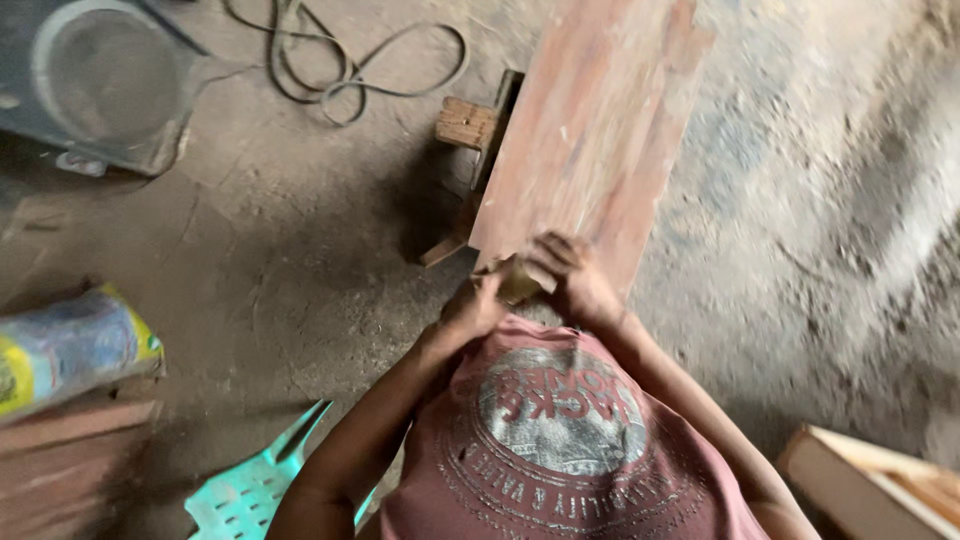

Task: The person sands a wooden board by hand using a piece of sandpaper, rubbing it across the surface and edges.

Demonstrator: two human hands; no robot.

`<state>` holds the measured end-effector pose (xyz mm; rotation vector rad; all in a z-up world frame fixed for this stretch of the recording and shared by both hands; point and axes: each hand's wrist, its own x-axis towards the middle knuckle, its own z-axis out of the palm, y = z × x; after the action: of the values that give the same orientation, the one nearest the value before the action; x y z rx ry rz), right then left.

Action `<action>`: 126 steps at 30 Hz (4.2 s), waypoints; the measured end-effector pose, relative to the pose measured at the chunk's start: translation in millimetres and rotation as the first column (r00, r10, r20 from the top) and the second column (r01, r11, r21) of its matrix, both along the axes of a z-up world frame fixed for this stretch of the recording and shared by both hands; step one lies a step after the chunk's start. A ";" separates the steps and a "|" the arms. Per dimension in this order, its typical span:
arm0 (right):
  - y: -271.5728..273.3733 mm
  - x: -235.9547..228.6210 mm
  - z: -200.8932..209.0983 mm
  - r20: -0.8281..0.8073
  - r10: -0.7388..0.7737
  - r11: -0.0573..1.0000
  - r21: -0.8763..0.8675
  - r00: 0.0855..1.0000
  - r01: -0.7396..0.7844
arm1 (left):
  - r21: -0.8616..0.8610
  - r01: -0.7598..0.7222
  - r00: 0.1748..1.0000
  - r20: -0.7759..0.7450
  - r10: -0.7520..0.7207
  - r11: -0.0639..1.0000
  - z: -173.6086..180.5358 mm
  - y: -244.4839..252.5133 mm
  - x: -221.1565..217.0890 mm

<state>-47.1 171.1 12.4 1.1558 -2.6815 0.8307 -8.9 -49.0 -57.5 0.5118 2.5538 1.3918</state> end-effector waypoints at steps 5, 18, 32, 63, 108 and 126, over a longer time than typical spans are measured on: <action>50.5 -1.9 -58.7 0.149 -0.854 0.518 0.170 0.498 0.838 | -0.101 -0.452 0.884 0.085 0.460 0.886 -38.3 -62.5 10.5; 15.3 6.3 -75.7 0.220 -0.862 0.499 0.531 0.458 0.685 | -0.086 -0.463 0.829 -0.394 0.397 0.882 -27.3 -48.9 -63.0; 10.5 -89.2 -84.3 0.259 -0.666 0.705 0.524 0.700 0.478 | -0.514 -0.276 0.941 -0.317 0.119 0.812 -17.2 -35.8 -128.7; 10.7 -106.7 -65.6 0.242 -0.667 0.716 0.470 0.705 0.516 | -0.421 -0.042 0.947 -0.306 -0.098 0.906 17.5 -27.3 -15.5; 12.3 -104.8 -75.1 0.192 -0.694 0.703 0.391 0.694 0.594 | -0.580 -0.096 0.959 -0.272 -0.082 0.809 26.9 -9.5 -18.0; 9.7 -97.6 -68.4 0.208 -0.695 0.700 0.411 0.688 0.584 | -0.510 -0.049 0.986 -0.165 -0.041 0.859 -2.5 21.9 -84.7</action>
<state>-144.8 180.8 -56.0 -0.0247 -3.2439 0.5143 -93.6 -27.1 -60.0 0.5403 2.9019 0.6266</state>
